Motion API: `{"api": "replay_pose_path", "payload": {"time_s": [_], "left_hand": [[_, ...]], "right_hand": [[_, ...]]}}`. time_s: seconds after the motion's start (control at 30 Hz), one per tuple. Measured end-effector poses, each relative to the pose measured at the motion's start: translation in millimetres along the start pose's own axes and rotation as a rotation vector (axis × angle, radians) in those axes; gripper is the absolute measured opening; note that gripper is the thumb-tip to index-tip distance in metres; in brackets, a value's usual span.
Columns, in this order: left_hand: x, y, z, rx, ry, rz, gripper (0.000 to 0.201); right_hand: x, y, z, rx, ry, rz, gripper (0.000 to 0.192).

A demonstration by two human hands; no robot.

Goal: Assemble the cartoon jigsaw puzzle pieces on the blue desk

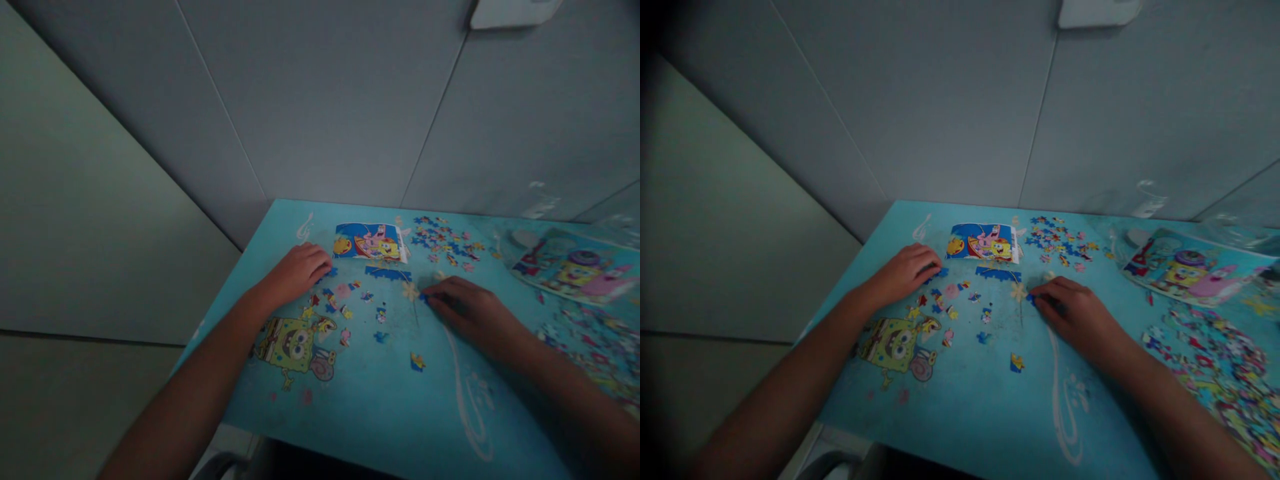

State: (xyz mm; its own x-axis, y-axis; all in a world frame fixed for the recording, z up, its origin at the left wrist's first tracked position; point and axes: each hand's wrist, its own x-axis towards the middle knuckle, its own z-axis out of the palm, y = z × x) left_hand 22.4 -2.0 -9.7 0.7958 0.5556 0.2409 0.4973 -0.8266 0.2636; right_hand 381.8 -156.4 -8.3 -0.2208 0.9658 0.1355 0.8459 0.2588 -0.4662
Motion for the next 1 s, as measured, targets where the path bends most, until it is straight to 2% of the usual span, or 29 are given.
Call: {"api": "replay_pose_path", "payload": {"time_s": [0.47, 0.8, 1.0], "left_hand": [[0, 4, 3.0, -0.014, -0.079, 0.109, 0.022], [-2, 17, 2.1, -0.143, -0.086, 0.196, 0.018], [-3, 24, 1.0, -0.165, -0.131, 0.251, 0.017]], "right_hand": [[1, -3, 0, 0.001, -0.007, 0.01, 0.025], [1, -4, 0, -0.002, -0.003, 0.022, 0.024], [1, -4, 0, -0.001, 0.006, 0.014, 0.023]]}}
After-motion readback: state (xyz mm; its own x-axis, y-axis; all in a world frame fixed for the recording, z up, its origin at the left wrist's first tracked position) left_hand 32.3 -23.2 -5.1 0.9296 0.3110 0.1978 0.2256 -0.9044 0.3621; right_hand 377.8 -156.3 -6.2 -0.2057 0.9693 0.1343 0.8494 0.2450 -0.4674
